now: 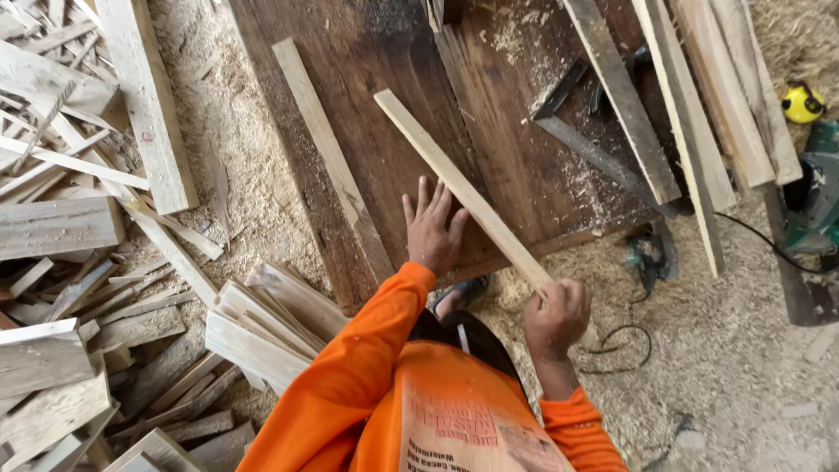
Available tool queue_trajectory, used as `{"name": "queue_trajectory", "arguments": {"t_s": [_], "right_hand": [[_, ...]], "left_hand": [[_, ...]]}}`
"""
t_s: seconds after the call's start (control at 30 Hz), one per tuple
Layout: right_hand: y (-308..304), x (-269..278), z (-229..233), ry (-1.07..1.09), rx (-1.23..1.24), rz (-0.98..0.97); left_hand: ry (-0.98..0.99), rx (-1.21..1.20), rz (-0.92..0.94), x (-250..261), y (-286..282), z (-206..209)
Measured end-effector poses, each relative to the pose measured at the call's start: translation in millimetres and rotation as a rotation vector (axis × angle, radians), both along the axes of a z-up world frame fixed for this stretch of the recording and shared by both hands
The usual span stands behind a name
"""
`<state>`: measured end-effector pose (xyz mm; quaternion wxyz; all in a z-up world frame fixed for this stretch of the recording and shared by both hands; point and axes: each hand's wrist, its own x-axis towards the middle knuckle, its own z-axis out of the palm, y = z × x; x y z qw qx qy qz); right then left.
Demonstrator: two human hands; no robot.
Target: The person cuts wooden strips using a circular saw bench and then uses a hand planer on the wood.
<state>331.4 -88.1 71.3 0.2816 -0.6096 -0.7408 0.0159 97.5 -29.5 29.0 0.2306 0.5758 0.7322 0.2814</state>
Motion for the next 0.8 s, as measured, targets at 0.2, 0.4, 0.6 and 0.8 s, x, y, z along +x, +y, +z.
{"name": "queue_trajectory", "arguments": {"t_s": [0.2, 0.4, 0.6, 0.8], "right_hand": [[3.7, -12.4, 9.5, -0.016, -0.22, 0.012], [37.8, -44.3, 5.6, 0.058, -0.256, 0.068], [69.5, -67.6, -1.4, 0.067, -0.128, 0.132], [89.5, -80.8, -12.4, 0.001, -0.189, 0.13]], "left_hand": [[-0.002, 0.033, -0.007, 3.3, 11.8, -11.5], [-0.015, 0.04, -0.059, 14.9, 55.4, -29.2], [-0.013, 0.027, -0.092, 9.7, 88.0, -29.0], [-0.062, 0.041, -0.066, 3.5, 103.0, -40.7]]}}
